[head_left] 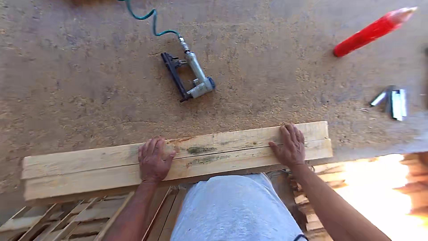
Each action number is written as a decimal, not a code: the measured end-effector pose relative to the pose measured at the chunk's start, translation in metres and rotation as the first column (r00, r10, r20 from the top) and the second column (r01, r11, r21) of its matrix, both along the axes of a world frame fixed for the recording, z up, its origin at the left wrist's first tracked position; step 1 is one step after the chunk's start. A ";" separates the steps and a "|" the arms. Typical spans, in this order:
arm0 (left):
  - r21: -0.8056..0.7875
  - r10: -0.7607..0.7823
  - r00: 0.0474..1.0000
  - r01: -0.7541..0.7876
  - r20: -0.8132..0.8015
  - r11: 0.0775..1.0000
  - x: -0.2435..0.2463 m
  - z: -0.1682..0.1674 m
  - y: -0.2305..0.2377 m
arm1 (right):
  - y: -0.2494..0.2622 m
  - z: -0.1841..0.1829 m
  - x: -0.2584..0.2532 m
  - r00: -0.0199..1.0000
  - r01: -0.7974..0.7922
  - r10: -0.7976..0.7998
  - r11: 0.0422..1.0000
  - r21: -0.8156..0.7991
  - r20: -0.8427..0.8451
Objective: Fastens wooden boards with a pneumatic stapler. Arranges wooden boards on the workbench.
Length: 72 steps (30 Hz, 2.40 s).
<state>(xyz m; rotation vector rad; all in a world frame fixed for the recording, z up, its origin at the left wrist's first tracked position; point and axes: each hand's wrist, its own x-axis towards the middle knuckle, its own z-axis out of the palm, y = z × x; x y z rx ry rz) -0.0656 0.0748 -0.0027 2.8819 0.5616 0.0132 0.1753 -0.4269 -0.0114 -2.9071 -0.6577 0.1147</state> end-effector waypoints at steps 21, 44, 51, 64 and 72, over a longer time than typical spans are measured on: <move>-0.118 -0.057 0.992 0.044 -0.116 0.992 -0.001 0.002 0.015 | -0.103 0.055 0.067 0.696 0.654 -0.628 0.755 -0.053 -0.348; -0.099 -0.241 0.890 0.220 -0.387 0.971 0.058 0.045 0.026 | -0.091 0.068 0.108 0.518 0.795 -0.722 0.605 -0.055 -0.459; -0.116 -0.429 0.891 0.415 -0.150 0.902 0.047 0.056 0.021 | -0.095 0.084 0.107 0.569 0.805 -0.688 0.578 0.134 -0.451; -0.107 -0.352 0.922 0.338 -0.162 0.935 0.010 0.026 -0.007 | -0.103 0.034 0.053 0.715 0.696 -0.674 0.712 0.091 -0.186; -0.109 -0.309 0.947 0.300 -0.086 0.948 0.035 0.033 -0.013 | -0.103 0.024 0.060 0.709 0.705 -0.699 0.698 0.124 -0.092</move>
